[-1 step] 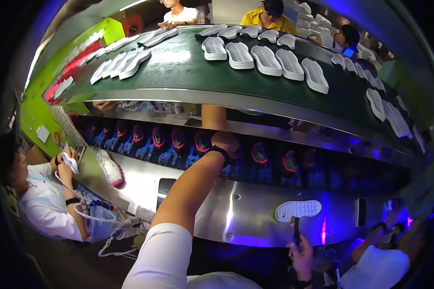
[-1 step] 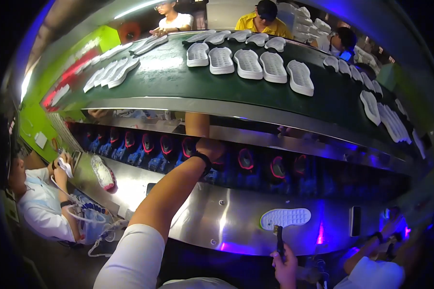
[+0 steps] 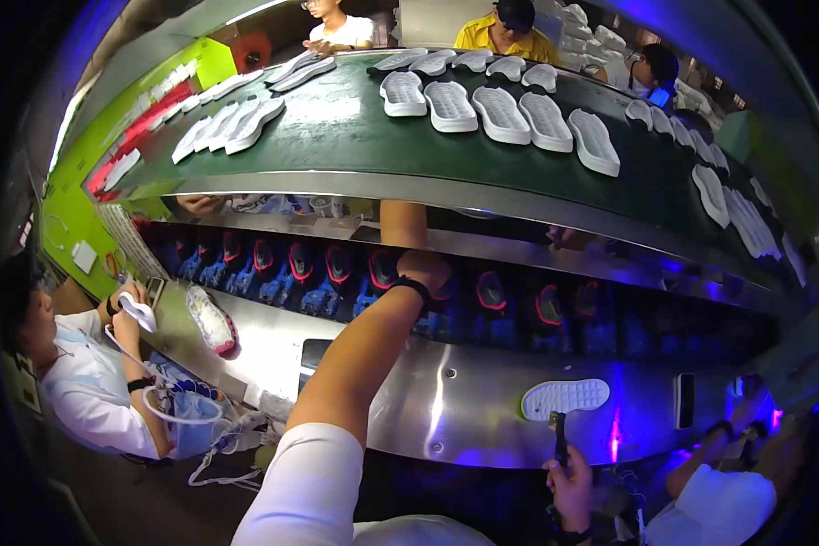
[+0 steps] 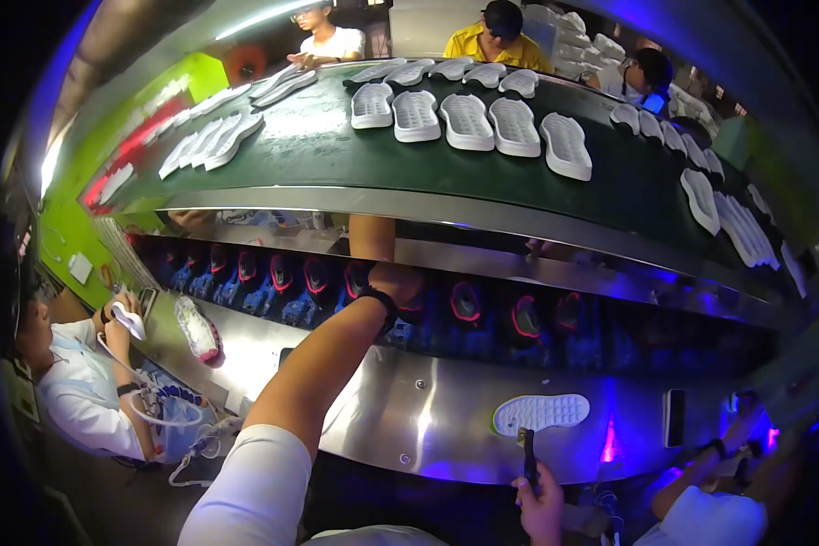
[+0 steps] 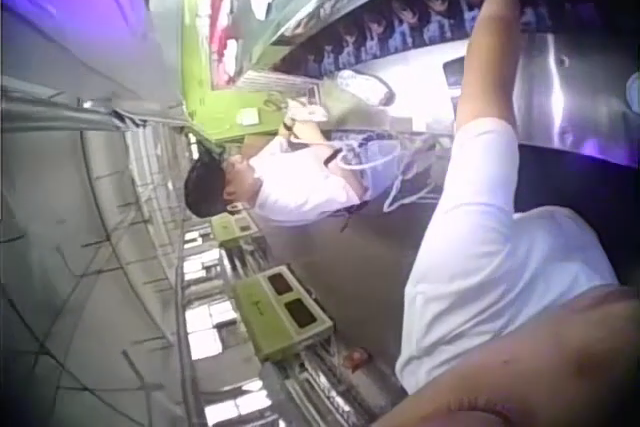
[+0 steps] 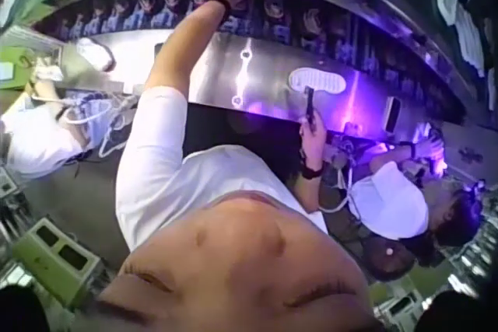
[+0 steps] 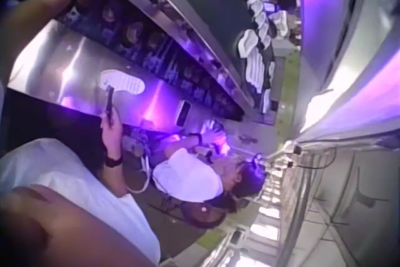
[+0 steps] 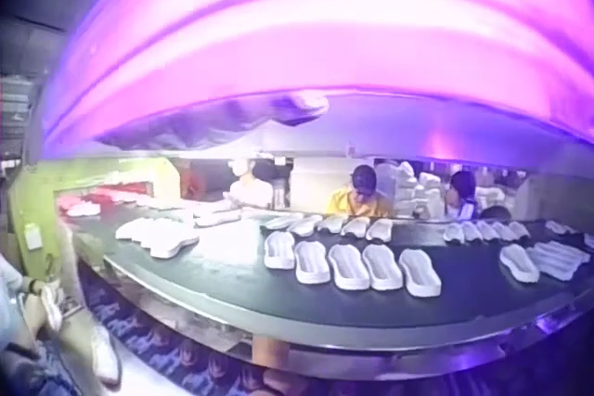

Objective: Applying glue to shoe uppers at an assembly line station.

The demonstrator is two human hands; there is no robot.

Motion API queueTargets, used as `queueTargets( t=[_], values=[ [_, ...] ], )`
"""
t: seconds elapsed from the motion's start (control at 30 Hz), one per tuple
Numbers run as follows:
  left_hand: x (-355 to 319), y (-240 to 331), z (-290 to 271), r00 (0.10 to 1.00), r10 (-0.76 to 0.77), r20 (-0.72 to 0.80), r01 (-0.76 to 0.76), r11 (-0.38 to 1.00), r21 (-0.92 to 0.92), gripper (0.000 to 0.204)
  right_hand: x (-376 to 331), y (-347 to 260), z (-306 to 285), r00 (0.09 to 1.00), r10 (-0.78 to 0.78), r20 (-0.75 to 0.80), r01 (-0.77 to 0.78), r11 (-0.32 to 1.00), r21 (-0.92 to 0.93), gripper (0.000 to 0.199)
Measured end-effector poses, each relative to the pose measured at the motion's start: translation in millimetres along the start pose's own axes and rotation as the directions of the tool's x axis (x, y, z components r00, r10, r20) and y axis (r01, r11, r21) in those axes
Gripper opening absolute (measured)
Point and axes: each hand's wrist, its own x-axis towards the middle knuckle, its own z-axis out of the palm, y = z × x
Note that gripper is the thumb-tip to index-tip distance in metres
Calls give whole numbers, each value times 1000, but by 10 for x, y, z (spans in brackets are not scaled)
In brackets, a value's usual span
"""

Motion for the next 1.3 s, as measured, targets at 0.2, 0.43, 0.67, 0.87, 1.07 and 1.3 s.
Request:
queueTargets(
  t=[0.2, 0.43, 0.67, 0.87, 1.07, 1.3],
  values=[
    [53, 300, -55, 993, 41, -110, -31, 995, 94, 42, -56, 147, -338, 998, 31, -46, -31, 1000, 0, 41],
    [-194, 1503, -265, 993, 31, 117, -6, 978, -208, 60, -264, -8, -474, 993, 36, -114, -31, 998, 46, 40],
    [-676, 1321, -384, 858, 312, 409, -262, 949, -173, 50, -431, 48, -663, 986, -14, -168, 21, 999, 35, 43],
    [-2660, 1164, -865, 516, 823, 237, -840, 433, 327, 50, -203, 70, -686, 995, -65, -80, 71, 994, 81, 46],
    [-3519, 1063, -694, 266, 934, 238, -890, 143, 434, 43, -166, -134, -450, 956, -289, -45, 289, 957, 15, 49],
    [-3544, 619, -955, 630, 698, -341, -776, 570, -270, 63, -283, 8, -113, 925, -376, 59, 380, 918, -111, 41]
  ],
)
